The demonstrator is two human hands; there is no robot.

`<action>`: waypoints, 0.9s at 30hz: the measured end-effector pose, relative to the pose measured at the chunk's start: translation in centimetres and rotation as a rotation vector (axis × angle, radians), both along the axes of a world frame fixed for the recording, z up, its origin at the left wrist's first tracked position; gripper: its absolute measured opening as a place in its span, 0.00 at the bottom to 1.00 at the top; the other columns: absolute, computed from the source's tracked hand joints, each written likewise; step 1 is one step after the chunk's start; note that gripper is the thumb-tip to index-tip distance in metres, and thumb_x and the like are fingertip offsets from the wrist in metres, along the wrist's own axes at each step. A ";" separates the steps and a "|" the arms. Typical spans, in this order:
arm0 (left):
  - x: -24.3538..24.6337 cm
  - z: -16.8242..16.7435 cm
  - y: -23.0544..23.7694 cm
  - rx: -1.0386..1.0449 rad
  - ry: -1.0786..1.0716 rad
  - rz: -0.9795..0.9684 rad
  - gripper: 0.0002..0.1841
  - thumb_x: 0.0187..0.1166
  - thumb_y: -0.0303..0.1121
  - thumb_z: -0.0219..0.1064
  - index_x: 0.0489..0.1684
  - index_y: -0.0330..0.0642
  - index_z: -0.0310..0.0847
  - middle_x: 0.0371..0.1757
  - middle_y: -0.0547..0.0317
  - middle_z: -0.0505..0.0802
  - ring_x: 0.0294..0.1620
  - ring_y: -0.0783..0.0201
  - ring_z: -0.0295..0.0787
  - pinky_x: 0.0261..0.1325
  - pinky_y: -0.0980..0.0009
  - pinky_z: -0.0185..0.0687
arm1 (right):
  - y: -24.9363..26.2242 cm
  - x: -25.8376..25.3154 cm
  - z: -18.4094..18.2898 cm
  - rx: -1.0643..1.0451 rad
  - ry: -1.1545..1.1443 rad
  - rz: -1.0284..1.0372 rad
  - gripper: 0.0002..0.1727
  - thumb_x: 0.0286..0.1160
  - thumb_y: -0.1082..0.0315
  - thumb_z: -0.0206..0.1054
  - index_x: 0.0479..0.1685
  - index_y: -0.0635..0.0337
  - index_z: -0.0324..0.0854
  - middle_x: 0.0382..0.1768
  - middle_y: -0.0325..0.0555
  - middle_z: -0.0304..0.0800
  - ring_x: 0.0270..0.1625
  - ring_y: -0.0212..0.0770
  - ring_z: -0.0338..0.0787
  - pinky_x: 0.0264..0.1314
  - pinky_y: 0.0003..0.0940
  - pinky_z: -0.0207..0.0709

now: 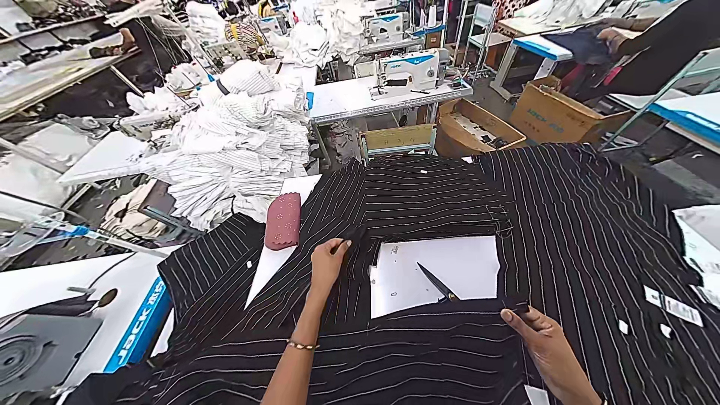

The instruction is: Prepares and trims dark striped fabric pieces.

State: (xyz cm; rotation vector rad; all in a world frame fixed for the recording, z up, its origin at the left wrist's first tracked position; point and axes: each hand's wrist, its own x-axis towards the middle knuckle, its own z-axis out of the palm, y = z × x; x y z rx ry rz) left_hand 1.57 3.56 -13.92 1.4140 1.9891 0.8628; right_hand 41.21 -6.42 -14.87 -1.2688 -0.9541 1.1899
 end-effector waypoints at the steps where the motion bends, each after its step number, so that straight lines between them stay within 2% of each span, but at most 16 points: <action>1: 0.3 2.2 -0.6 0.082 -0.135 0.029 0.11 0.80 0.35 0.71 0.40 0.34 0.91 0.33 0.57 0.92 0.36 0.68 0.85 0.47 0.66 0.79 | -0.3 -0.5 0.7 0.076 -0.066 0.032 0.07 0.67 0.74 0.74 0.38 0.52 0.94 0.39 0.25 0.98 0.42 0.17 0.93 0.52 0.16 0.86; 2: 0.8 4.5 -1.7 0.156 -0.256 0.024 0.08 0.79 0.33 0.72 0.34 0.38 0.89 0.25 0.68 0.88 0.27 0.78 0.80 0.37 0.77 0.75 | -0.6 -1.1 1.6 0.146 -0.190 0.049 0.07 0.68 0.70 0.74 0.43 0.54 0.93 0.41 0.25 0.97 0.44 0.16 0.92 0.53 0.15 0.86; 3: 1.4 6.8 -2.9 0.215 -0.375 -0.009 0.05 0.78 0.29 0.72 0.32 0.40 0.88 0.22 0.73 0.87 0.24 0.82 0.78 0.33 0.82 0.74 | -0.7 -1.9 2.6 0.210 -0.364 0.053 0.10 0.69 0.65 0.73 0.46 0.59 0.90 0.41 0.27 0.96 0.43 0.14 0.91 0.52 0.13 0.84; 5: 2.9 10.4 -5.9 0.298 -0.486 -0.107 0.02 0.77 0.26 0.71 0.35 0.41 0.88 0.23 0.75 0.90 0.23 0.84 0.82 0.31 0.85 0.77 | -0.8 -3.6 4.1 0.344 -0.670 0.073 0.22 0.75 0.55 0.69 0.49 0.69 0.88 0.34 0.40 0.96 0.37 0.18 0.91 0.45 0.18 0.83; 6: 3.6 11.5 -7.4 0.332 -0.466 -0.155 0.01 0.76 0.27 0.72 0.38 0.41 0.89 0.24 0.76 0.91 0.23 0.85 0.82 0.30 0.86 0.77 | -1.1 -4.6 4.9 0.425 -0.696 0.129 0.23 0.77 0.52 0.67 0.47 0.69 0.88 0.29 0.43 0.94 0.32 0.21 0.91 0.38 0.21 0.83; 7: 4.3 12.2 -8.9 0.359 -0.425 -0.194 0.03 0.75 0.29 0.73 0.40 0.41 0.89 0.24 0.77 0.91 0.23 0.86 0.81 0.29 0.87 0.76 | -1.6 -5.6 5.9 0.498 -0.613 0.258 0.22 0.80 0.51 0.66 0.44 0.66 0.86 0.25 0.39 0.91 0.29 0.19 0.88 0.33 0.19 0.81; 8: 5.0 12.5 -10.5 0.378 -0.383 -0.228 0.05 0.76 0.31 0.72 0.41 0.40 0.89 0.24 0.77 0.90 0.22 0.87 0.80 0.28 0.88 0.75 | -2.3 -6.4 7.3 0.543 -0.426 0.478 0.19 0.83 0.53 0.65 0.43 0.63 0.84 0.24 0.34 0.88 0.28 0.16 0.84 0.32 0.15 0.78; 9: 5.7 12.7 -12.1 0.393 -0.343 -0.257 0.06 0.77 0.33 0.71 0.41 0.40 0.89 0.24 0.78 0.89 0.22 0.89 0.77 0.27 0.90 0.72 | -2.9 -7.2 8.8 0.559 -0.184 0.761 0.15 0.86 0.55 0.64 0.45 0.59 0.82 0.28 0.30 0.89 0.33 0.12 0.85 0.37 0.11 0.78; 10: 6.3 12.7 -13.6 0.406 -0.324 -0.285 0.07 0.79 0.34 0.69 0.41 0.40 0.89 0.25 0.78 0.89 0.22 0.91 0.76 0.27 0.91 0.71 | -3.1 -8.3 10.2 0.559 0.052 1.018 0.12 0.87 0.60 0.62 0.48 0.60 0.83 0.37 0.30 0.92 0.42 0.12 0.87 0.47 0.11 0.79; 11: 6.9 12.7 -15.1 0.416 -0.328 -0.311 0.08 0.80 0.34 0.68 0.41 0.40 0.90 0.26 0.77 0.90 0.24 0.91 0.77 0.28 0.92 0.72 | -3.3 -9.5 11.2 0.573 0.168 1.154 0.11 0.88 0.62 0.62 0.49 0.61 0.83 0.42 0.33 0.94 0.48 0.14 0.89 0.55 0.12 0.80; 12: 7.3 12.5 -16.5 0.429 -0.354 -0.334 0.08 0.80 0.34 0.68 0.41 0.39 0.91 0.29 0.75 0.91 0.27 0.91 0.80 0.31 0.92 0.75 | -3.5 -10.5 11.8 0.602 0.164 1.146 0.11 0.87 0.63 0.62 0.48 0.62 0.84 0.43 0.36 0.95 0.49 0.16 0.90 0.55 0.13 0.80; 14: 8.0 12.1 -18.9 0.476 -0.423 -0.332 0.08 0.79 0.32 0.69 0.40 0.37 0.92 0.38 0.69 0.94 0.35 0.88 0.84 0.40 0.91 0.80 | -3.6 -12.0 11.7 0.629 0.002 0.936 0.11 0.83 0.63 0.67 0.44 0.64 0.87 0.39 0.35 0.94 0.44 0.14 0.88 0.50 0.12 0.81; 16: 8.5 11.3 -20.4 0.539 -0.497 -0.238 0.06 0.76 0.28 0.71 0.41 0.38 0.93 0.39 0.69 0.94 0.36 0.85 0.87 0.41 0.89 0.84 | -4.0 -12.8 11.2 0.583 -0.059 0.826 0.10 0.81 0.64 0.69 0.43 0.63 0.87 0.39 0.31 0.94 0.44 0.12 0.88 0.50 0.11 0.81; 18: 8.7 10.7 -21.5 0.560 -0.554 -0.171 0.05 0.75 0.27 0.72 0.41 0.41 0.93 0.39 0.72 0.95 0.34 0.85 0.88 0.40 0.88 0.85 | -4.8 -13.1 10.9 0.513 -0.057 0.796 0.08 0.79 0.65 0.71 0.41 0.62 0.87 0.37 0.28 0.93 0.42 0.12 0.87 0.47 0.11 0.80; 23: 8.2 9.9 -23.8 0.596 -0.548 -0.206 0.08 0.79 0.30 0.69 0.47 0.43 0.95 0.45 0.71 0.96 0.43 0.84 0.90 0.48 0.87 0.86 | -6.3 -13.2 11.3 0.445 -0.071 0.770 0.08 0.78 0.62 0.72 0.37 0.56 0.83 0.30 0.21 0.88 0.34 0.09 0.82 0.38 0.09 0.76; 27: 8.0 9.8 -24.7 0.641 -0.498 -0.248 0.10 0.79 0.31 0.69 0.50 0.46 0.95 0.44 0.72 0.96 0.45 0.85 0.90 0.51 0.88 0.85 | -7.2 -13.1 11.7 0.445 -0.067 0.777 0.07 0.77 0.63 0.73 0.38 0.55 0.83 0.31 0.21 0.89 0.36 0.10 0.84 0.39 0.10 0.78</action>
